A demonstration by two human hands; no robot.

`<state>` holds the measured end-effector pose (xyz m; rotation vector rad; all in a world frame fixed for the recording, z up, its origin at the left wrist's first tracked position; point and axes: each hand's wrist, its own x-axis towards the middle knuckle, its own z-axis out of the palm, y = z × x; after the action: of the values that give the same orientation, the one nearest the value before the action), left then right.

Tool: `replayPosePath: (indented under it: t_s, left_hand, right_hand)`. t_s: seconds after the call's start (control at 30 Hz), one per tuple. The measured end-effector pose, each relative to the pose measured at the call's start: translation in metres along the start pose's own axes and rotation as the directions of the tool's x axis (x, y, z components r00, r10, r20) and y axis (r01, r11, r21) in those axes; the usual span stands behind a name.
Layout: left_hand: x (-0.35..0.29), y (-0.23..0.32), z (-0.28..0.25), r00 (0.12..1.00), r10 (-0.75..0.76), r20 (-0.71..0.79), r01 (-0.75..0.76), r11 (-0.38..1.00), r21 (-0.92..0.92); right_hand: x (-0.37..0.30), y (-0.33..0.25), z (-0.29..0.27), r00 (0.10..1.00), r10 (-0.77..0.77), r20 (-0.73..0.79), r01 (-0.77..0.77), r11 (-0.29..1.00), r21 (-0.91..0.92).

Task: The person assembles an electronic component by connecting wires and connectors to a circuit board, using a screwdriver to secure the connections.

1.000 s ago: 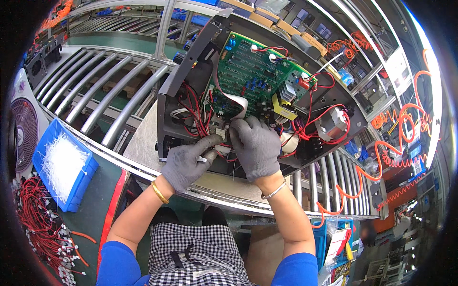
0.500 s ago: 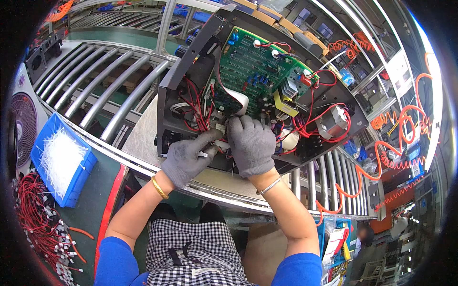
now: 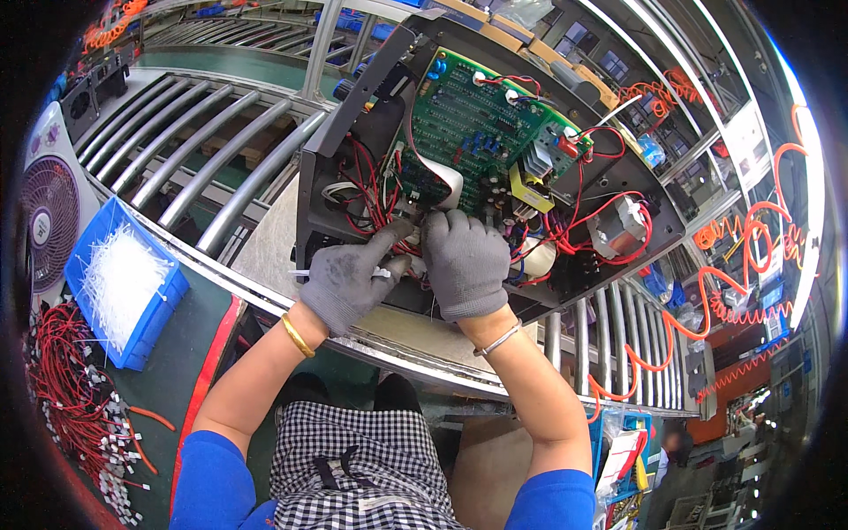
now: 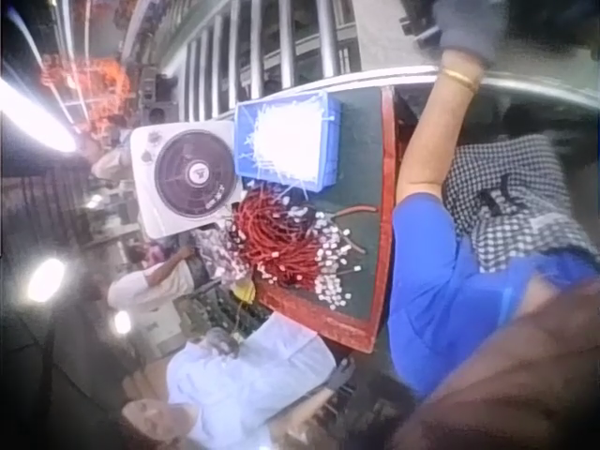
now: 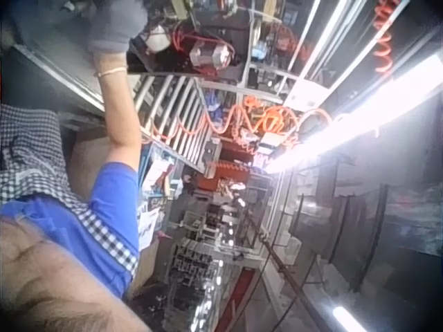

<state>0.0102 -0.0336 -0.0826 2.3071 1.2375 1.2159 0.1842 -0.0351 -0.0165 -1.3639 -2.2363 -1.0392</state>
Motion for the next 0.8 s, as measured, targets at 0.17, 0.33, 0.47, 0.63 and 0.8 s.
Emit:
replayPosePath:
  t_s: [0.17,0.33,0.47,0.63,0.8]
  left_hand:
    - [0.0,-0.004,0.001,1.0,-0.013,0.019,0.013,1.0,-0.019]
    - [0.0,-0.007,0.007,0.997,0.034,-0.076,-0.039,0.997,-0.067]
    - [0.0,-0.005,0.006,0.998,0.03,-0.062,-0.033,0.999,-0.037]
    - [-0.001,-0.008,0.01,0.996,0.032,-0.085,-0.037,0.998,-0.059]
    - [-0.002,-0.008,0.003,0.999,0.021,-0.035,-0.022,0.999,-0.046]
  right_hand:
    - [-0.006,0.0,0.002,0.999,-0.047,0.01,0.047,0.998,-0.03]
    - [-0.008,0.001,-0.002,0.998,-0.033,0.058,0.033,0.999,-0.013]
    - [-0.01,0.002,-0.002,0.995,-0.023,0.094,0.023,1.0,0.007]
    - [-0.008,0.0,-0.002,0.988,-0.014,0.154,0.011,1.0,0.023]
    - [-0.007,0.0,0.0,0.983,-0.013,0.185,0.014,1.0,-0.001]
